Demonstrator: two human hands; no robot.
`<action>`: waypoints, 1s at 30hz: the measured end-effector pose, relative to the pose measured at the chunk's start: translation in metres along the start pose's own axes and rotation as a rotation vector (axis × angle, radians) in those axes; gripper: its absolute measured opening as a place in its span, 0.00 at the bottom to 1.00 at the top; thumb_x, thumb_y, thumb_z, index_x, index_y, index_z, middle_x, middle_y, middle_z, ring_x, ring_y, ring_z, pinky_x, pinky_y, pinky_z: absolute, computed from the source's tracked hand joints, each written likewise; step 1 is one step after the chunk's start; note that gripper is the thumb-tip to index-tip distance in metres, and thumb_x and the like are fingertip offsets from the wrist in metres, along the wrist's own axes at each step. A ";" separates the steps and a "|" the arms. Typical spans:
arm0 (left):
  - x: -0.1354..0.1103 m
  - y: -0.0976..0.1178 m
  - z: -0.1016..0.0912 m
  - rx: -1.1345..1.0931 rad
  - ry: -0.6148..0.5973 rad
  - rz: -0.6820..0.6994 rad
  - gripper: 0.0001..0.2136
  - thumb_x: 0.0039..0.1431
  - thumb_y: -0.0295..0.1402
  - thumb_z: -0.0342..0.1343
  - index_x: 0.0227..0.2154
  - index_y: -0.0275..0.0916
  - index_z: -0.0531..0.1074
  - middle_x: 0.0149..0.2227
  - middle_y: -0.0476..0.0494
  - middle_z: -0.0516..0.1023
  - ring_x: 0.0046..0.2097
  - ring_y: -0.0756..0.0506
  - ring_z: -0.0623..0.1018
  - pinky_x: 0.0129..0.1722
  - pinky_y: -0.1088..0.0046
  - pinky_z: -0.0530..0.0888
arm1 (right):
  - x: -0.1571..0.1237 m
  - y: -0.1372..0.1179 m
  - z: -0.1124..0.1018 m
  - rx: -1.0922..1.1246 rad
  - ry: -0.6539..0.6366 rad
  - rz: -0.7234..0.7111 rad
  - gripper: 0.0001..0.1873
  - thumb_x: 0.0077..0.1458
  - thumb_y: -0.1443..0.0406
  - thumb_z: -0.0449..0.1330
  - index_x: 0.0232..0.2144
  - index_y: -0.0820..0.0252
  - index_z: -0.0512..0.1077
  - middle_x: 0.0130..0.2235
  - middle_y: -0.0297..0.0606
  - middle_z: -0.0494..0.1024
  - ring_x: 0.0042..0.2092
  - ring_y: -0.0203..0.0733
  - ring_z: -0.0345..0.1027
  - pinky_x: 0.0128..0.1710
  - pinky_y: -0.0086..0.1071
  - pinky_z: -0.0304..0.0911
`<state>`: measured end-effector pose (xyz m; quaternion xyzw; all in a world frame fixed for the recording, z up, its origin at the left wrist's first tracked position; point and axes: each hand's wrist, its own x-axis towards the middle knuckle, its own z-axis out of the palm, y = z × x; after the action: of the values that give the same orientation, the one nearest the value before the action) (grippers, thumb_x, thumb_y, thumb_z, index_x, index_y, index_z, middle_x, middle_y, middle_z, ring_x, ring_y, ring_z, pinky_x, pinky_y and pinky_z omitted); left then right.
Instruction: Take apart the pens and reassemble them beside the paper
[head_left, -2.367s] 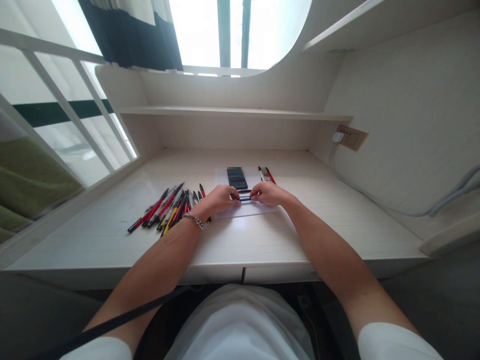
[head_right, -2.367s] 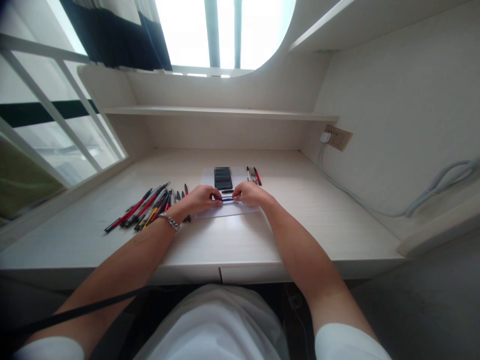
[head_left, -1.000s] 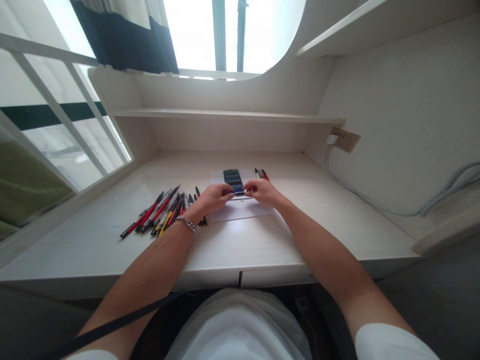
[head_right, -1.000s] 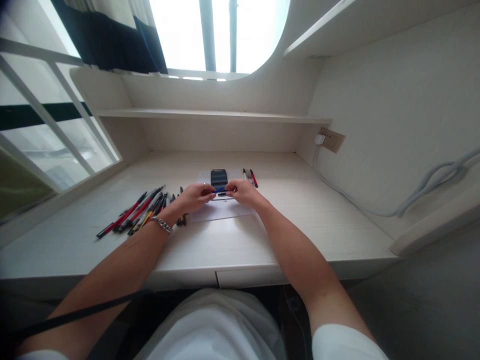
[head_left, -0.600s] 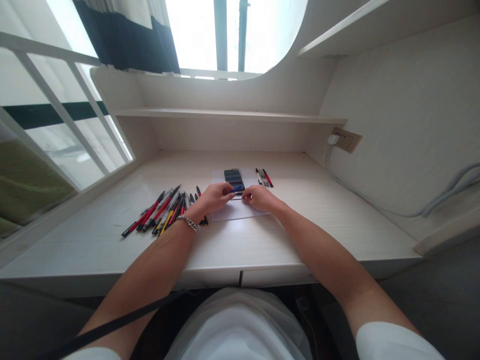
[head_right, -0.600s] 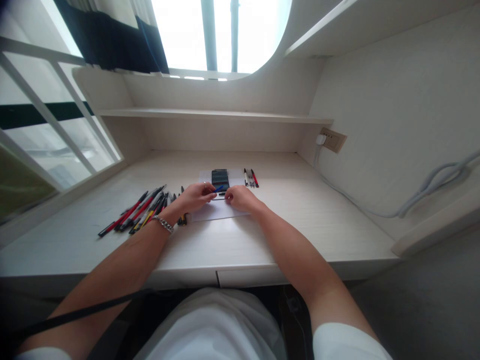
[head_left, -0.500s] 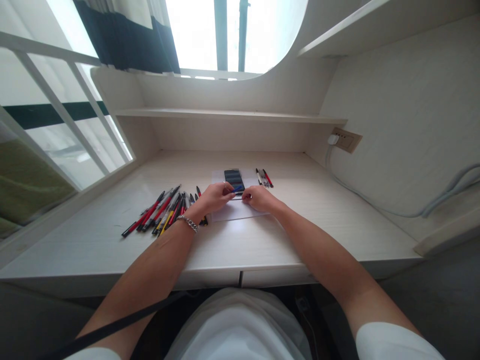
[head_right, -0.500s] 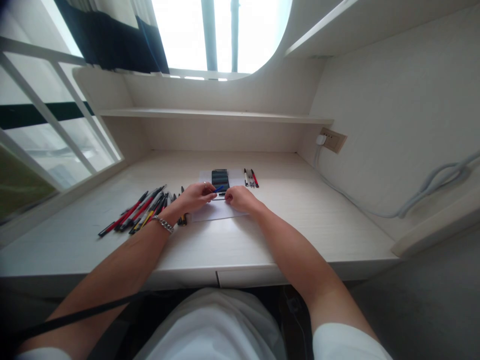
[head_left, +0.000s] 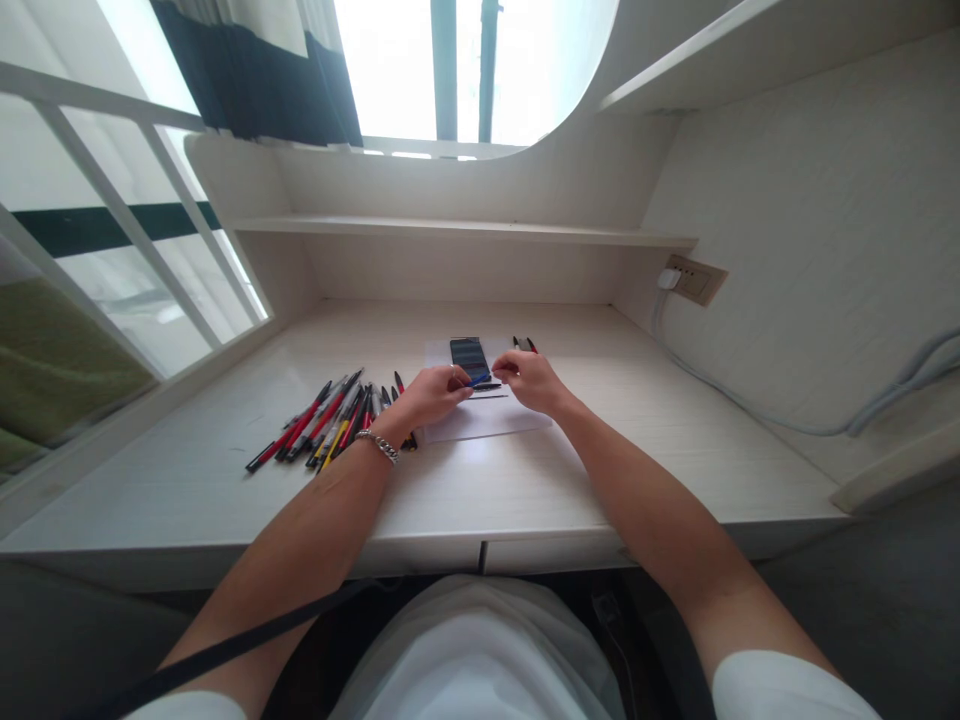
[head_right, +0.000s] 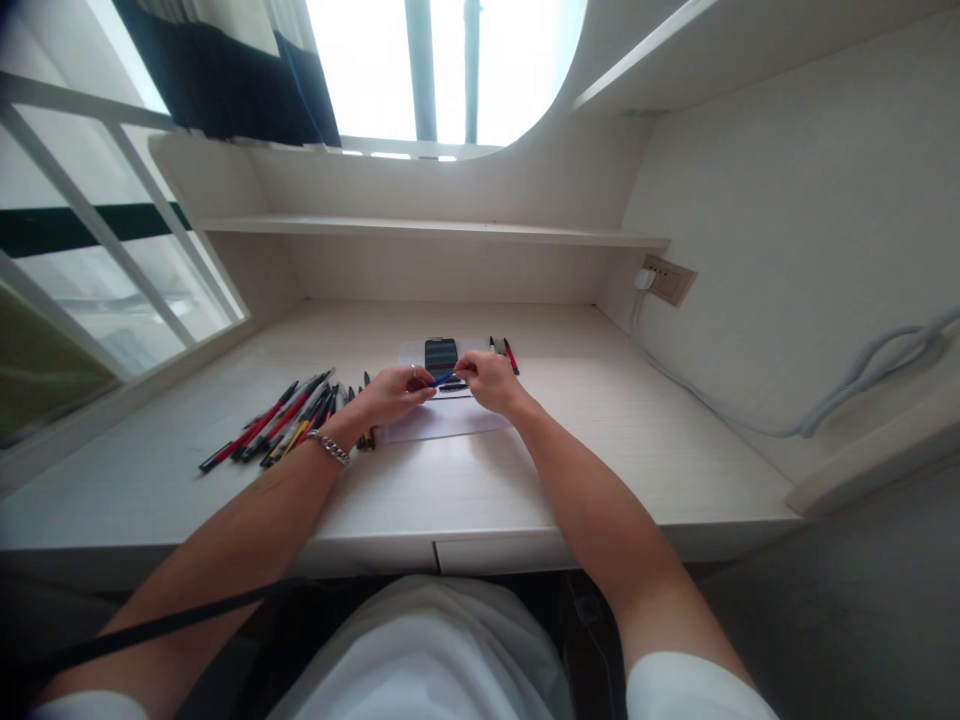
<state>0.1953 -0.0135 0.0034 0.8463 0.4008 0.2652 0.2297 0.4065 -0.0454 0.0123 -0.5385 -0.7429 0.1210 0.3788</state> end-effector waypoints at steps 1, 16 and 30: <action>0.000 0.000 0.000 0.010 0.000 0.005 0.12 0.55 0.39 0.57 0.37 0.38 0.77 0.32 0.44 0.81 0.33 0.46 0.77 0.33 0.72 0.69 | 0.000 0.000 0.001 0.013 -0.005 -0.011 0.06 0.55 0.69 0.59 0.33 0.60 0.77 0.32 0.37 0.79 0.35 0.37 0.70 0.36 0.28 0.61; 0.002 -0.009 0.005 -0.061 -0.040 0.075 0.11 0.55 0.38 0.57 0.37 0.37 0.76 0.29 0.45 0.79 0.31 0.47 0.76 0.32 0.73 0.70 | -0.001 -0.002 0.008 0.214 -0.047 0.003 0.07 0.53 0.66 0.61 0.33 0.61 0.79 0.34 0.38 0.81 0.36 0.38 0.72 0.39 0.29 0.64; 0.007 -0.014 0.003 -0.119 0.100 0.030 0.12 0.57 0.42 0.55 0.37 0.39 0.73 0.31 0.45 0.80 0.33 0.47 0.78 0.32 0.73 0.71 | 0.001 0.023 0.011 -0.154 -0.191 0.042 0.08 0.52 0.70 0.61 0.32 0.59 0.80 0.36 0.39 0.81 0.39 0.41 0.72 0.41 0.30 0.62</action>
<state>0.1933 -0.0004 -0.0052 0.8228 0.3826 0.3341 0.2550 0.4147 -0.0326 -0.0085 -0.5672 -0.7713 0.1223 0.2614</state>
